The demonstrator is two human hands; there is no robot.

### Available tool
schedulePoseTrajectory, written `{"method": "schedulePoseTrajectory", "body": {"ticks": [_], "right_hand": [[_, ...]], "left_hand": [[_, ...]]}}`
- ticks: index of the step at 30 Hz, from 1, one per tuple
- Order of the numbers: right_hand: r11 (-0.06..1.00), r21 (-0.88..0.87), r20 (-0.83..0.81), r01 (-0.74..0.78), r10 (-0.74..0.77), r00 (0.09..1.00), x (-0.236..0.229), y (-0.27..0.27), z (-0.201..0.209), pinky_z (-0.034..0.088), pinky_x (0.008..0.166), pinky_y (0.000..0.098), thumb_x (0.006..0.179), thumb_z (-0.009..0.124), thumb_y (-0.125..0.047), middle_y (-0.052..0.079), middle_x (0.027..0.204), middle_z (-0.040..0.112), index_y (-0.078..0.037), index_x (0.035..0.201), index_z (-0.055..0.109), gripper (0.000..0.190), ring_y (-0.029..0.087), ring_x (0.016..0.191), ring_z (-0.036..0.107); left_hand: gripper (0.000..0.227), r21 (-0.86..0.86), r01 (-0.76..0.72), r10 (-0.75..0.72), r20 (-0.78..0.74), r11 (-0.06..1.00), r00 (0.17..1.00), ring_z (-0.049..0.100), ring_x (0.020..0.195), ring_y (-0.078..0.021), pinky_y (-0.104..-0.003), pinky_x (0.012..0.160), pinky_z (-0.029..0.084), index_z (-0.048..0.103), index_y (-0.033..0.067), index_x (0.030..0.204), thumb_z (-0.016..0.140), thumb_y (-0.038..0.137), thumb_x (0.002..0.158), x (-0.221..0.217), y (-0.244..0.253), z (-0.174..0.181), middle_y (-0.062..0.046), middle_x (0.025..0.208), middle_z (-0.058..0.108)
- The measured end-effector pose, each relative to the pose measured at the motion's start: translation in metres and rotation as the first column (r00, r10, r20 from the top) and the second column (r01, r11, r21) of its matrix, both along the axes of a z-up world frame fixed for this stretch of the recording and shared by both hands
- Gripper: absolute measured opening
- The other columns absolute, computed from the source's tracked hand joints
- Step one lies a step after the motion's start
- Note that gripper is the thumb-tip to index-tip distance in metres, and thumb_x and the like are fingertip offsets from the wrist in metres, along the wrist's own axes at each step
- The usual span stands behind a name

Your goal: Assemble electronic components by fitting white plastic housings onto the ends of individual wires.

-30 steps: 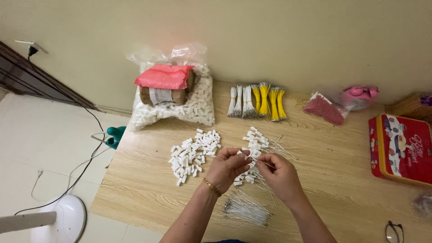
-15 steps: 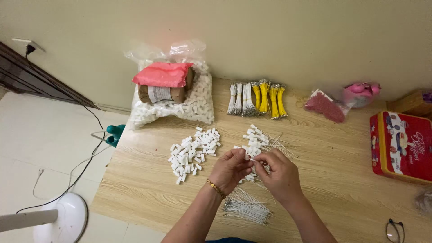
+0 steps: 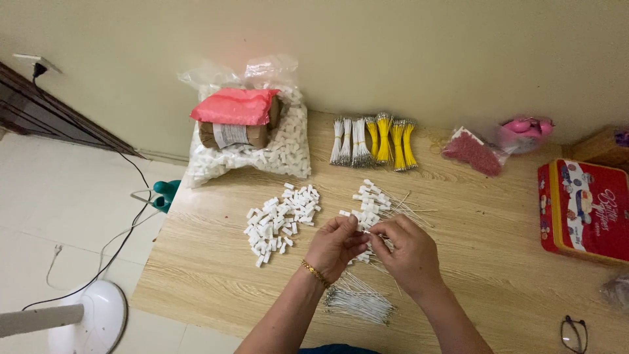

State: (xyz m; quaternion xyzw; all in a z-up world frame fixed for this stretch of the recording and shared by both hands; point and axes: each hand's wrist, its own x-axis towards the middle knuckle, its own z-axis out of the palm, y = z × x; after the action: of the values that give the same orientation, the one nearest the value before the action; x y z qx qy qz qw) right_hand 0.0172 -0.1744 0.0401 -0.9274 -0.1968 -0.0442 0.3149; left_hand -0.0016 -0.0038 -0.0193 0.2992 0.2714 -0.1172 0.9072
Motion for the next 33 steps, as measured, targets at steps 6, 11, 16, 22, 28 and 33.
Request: {"method": "schedulePoseTrajectory", "body": {"ticks": [6,11,16,22,28,33], "right_hand": [[0.992,0.117,-0.036,-0.042,0.047,0.998,0.0,0.005,-0.006,0.042,0.047,0.0234,0.086,0.074,-0.017,-0.005,0.08,0.064,-0.013,0.094,0.077,0.01,0.007,0.055,0.052],[0.991,0.129,-0.257,-0.032,0.064,0.964,0.003,0.001,-0.015,0.049,0.06,0.0268,0.093,0.065,-0.018,-0.001,0.091,0.066,-0.013,0.105,0.067,0.013,0.011,0.069,0.059],[0.987,0.158,-0.234,-0.019,0.056,0.971,0.0,0.002,-0.012,0.047,0.057,0.0271,0.089,0.067,-0.013,-0.001,0.091,0.067,-0.01,0.096,0.067,0.008,0.011,0.066,0.058],[0.998,0.04,-0.126,-0.038,0.043,0.991,0.0,0.003,-0.017,0.045,0.054,0.0275,0.088,0.066,-0.016,-0.005,0.09,0.068,-0.015,0.094,0.067,0.006,0.01,0.061,0.057],[0.995,0.017,0.07,-0.093,0.092,0.993,0.002,0.002,-0.023,0.044,0.054,0.0316,0.085,0.068,-0.013,-0.004,0.085,0.067,-0.014,0.089,0.065,0.006,0.015,0.059,0.056],[0.987,0.083,-0.053,-0.138,0.142,0.988,0.011,-0.01,-0.038,0.058,0.069,0.0368,0.094,0.067,-0.022,0.002,0.079,0.067,-0.019,0.092,0.07,0.004,0.024,0.08,0.073]], "left_hand": [[0.015,0.068,0.024,-0.025,0.017,0.997,1.0,0.066,0.07,-0.0215,-0.033,0.066,0.06,0.064,0.0016,0.094,0.075,0.011,0.091,-0.001,-0.001,0.01,-0.012,0.078,0.065],[0.017,0.067,0.01,-0.009,-0.017,0.998,1.0,0.069,0.075,-0.0238,-0.033,0.067,0.061,0.062,0.0016,0.095,0.073,0.015,0.092,-0.001,0.001,0.014,-0.012,0.079,0.065],[0.019,0.041,0.024,-0.023,-0.012,0.999,1.0,0.07,0.074,-0.0237,-0.032,0.065,0.061,0.061,0.0011,0.094,0.074,0.014,0.092,-0.002,-0.002,0.013,-0.013,0.078,0.066],[0.018,0.072,0.015,-0.012,-0.041,0.997,0.999,0.069,0.07,-0.0224,-0.031,0.064,0.062,0.063,0.0015,0.093,0.076,0.014,0.091,-0.005,-0.005,0.011,-0.013,0.076,0.066],[0.017,0.067,0.019,-0.016,-0.048,0.998,0.999,0.066,0.071,-0.0218,-0.032,0.068,0.06,0.062,0.0,0.094,0.073,0.013,0.093,-0.005,-0.012,0.002,-0.012,0.079,0.065],[0.033,0.156,0.004,0.007,-0.075,0.988,0.997,0.077,0.078,-0.0269,-0.038,0.071,0.066,0.063,0.0096,0.095,0.087,0.03,0.086,0.001,-0.018,-0.035,-0.012,0.08,0.071]]}}
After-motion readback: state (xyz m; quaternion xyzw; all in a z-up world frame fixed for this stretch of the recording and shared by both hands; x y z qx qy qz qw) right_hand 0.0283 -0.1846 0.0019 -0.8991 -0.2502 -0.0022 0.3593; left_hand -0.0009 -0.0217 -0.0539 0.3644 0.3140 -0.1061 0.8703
